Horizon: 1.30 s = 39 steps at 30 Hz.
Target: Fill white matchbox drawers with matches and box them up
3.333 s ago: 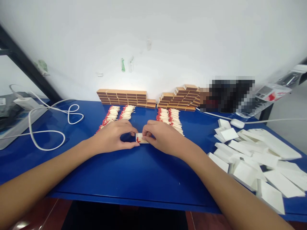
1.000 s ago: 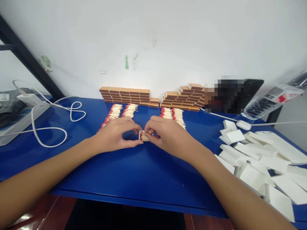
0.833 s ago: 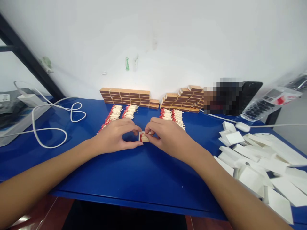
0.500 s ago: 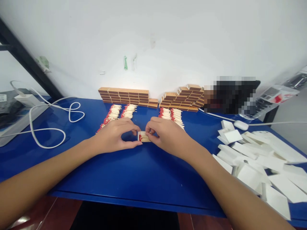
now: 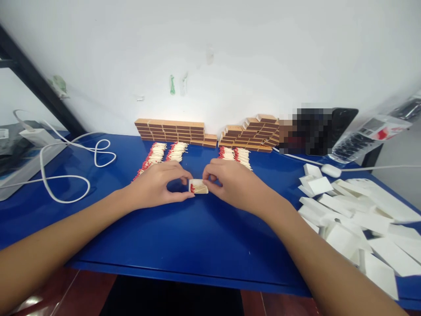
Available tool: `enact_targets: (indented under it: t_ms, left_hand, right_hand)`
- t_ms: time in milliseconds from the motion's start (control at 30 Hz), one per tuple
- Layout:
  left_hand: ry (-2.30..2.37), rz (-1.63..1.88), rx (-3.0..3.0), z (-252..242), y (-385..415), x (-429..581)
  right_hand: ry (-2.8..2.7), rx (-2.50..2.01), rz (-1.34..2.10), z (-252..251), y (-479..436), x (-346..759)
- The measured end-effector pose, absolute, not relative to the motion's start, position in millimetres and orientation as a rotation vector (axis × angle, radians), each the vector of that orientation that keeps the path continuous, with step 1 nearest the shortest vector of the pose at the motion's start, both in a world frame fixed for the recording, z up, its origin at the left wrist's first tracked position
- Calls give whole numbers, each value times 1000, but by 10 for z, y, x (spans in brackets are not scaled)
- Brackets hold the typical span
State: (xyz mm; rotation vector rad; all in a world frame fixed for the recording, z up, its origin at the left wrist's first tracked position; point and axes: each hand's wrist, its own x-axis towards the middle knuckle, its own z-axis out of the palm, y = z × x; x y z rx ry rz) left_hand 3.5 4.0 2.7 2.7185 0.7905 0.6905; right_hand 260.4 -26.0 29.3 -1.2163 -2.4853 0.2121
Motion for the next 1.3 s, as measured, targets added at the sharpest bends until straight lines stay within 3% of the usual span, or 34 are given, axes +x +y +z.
enact_targets:
  t_ms: [267,467,900,1300]
  left_hand:
    - [819,666,2700,2,68,15]
    - [823,646,2691,31,64,14]
    - [841,611,2689,12,69,28]
    - [835,609,2704,8,69,33]
  right_hand:
    - [-2420,-1598,243,379,-49,3050]
    - [-2456,-1625,502,300,-35,2993]
    - [-2460,-1667,557,274,-31,3006]
    - [-2438,-1294,572,245,-257,2571]
